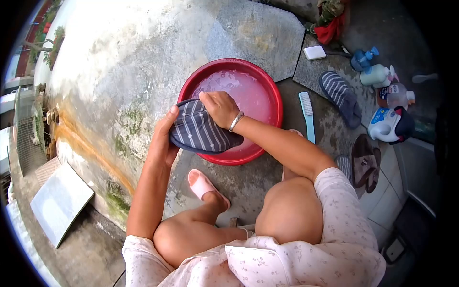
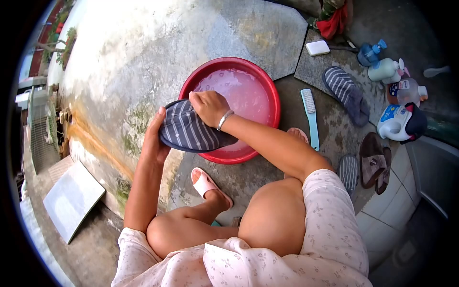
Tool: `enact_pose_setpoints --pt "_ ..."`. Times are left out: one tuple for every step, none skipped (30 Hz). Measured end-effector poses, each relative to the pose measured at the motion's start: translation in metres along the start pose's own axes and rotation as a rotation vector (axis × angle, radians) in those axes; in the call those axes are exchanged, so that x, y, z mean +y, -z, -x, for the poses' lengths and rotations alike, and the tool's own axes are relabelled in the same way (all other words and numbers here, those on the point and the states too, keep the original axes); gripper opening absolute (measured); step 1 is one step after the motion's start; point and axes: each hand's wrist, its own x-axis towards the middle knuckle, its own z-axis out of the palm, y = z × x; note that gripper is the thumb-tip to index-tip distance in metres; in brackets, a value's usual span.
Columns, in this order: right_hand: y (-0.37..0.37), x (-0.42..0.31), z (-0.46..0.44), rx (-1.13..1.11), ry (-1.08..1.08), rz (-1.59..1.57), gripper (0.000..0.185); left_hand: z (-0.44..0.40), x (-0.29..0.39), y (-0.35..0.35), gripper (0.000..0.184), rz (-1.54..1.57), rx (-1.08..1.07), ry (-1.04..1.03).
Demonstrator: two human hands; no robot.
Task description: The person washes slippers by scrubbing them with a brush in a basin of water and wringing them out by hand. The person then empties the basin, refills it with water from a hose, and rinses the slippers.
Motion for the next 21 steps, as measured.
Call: enact_pose_setpoints --pt "0.007 -0.008 -0.001 -0.032 -0.071 0.106 0.045 0.003 0.0 -0.001 0.046 0.0 0.0 -0.001" --pt "0.017 -0.016 -0.004 -0.027 -0.185 0.118 0.048 0.006 0.0 -0.003 0.049 0.042 -0.068 -0.052" --pt "0.02 -0.017 -0.007 -0.025 -0.208 0.181 0.05 0.009 -0.002 -0.007 0.053 0.084 -0.137 -0.103" --pt "0.025 -0.028 -0.007 -0.053 -0.246 0.16 0.05 0.01 -0.007 -0.012 0.059 0.077 -0.128 -0.124" --pt "0.028 -0.037 -0.007 -0.08 -0.282 0.141 0.05 0.013 -0.016 -0.027 0.05 0.071 -0.039 -0.184" --pt "0.027 -0.035 -0.006 -0.081 -0.28 0.144 0.05 0.013 -0.013 -0.029 0.045 0.11 -0.016 -0.146" --pt "0.025 -0.03 -0.005 -0.043 -0.259 0.064 0.049 0.01 -0.009 -0.029 0.04 0.148 0.007 -0.108" --pt "0.024 -0.028 -0.005 -0.008 -0.237 -0.017 0.049 0.004 -0.008 -0.027 0.034 0.202 0.048 -0.137" --pt "0.025 -0.029 -0.005 -0.013 -0.229 -0.017 0.049 -0.001 -0.008 -0.021 0.032 0.196 0.066 -0.158" --pt "0.028 -0.031 0.0 0.034 -0.119 0.018 0.048 -0.003 -0.008 -0.017 0.032 0.242 0.105 -0.16" --pt "0.029 -0.032 0.005 0.082 -0.011 0.05 0.048 -0.004 -0.007 -0.015 0.032 0.287 0.145 -0.16" --pt "0.028 -0.028 0.009 0.08 -0.015 0.088 0.049 -0.005 -0.006 -0.013 0.034 0.347 0.142 -0.178" --pt "0.023 -0.021 0.009 0.077 -0.013 0.086 0.049 -0.005 -0.004 -0.013 0.037 0.356 0.136 -0.188" --pt "0.019 -0.014 0.01 0.087 -0.068 -0.045 0.051 -0.003 -0.003 -0.017 0.039 0.359 0.109 -0.182" --pt "0.017 -0.011 0.01 0.098 -0.124 -0.178 0.052 -0.001 -0.005 -0.023 0.04 0.359 0.083 -0.173" --pt "0.019 -0.006 0.006 0.044 -0.157 -0.264 0.056 -0.001 -0.007 -0.025 0.041 0.371 0.054 -0.155" --pt "0.024 -0.002 0.001 -0.007 -0.191 -0.348 0.061 0.0 -0.006 -0.025 0.042 0.364 0.039 -0.137" --pt "0.025 0.001 -0.003 -0.016 -0.319 -0.403 0.062 -0.001 -0.004 -0.027 0.043 0.365 0.033 -0.125" --pt "0.024 0.002 -0.005 -0.026 -0.447 -0.459 0.063 0.0 -0.004 -0.027 0.044 0.366 0.027 -0.113" --pt "0.021 0.001 -0.005 -0.02 -0.449 -0.46 0.063 0.0 -0.004 -0.026 0.044 0.362 0.024 -0.109" --pt "0.016 0.0 -0.005 0.019 -0.451 -0.536 0.062 -0.001 -0.004 -0.023 0.043 0.373 0.004 -0.084"
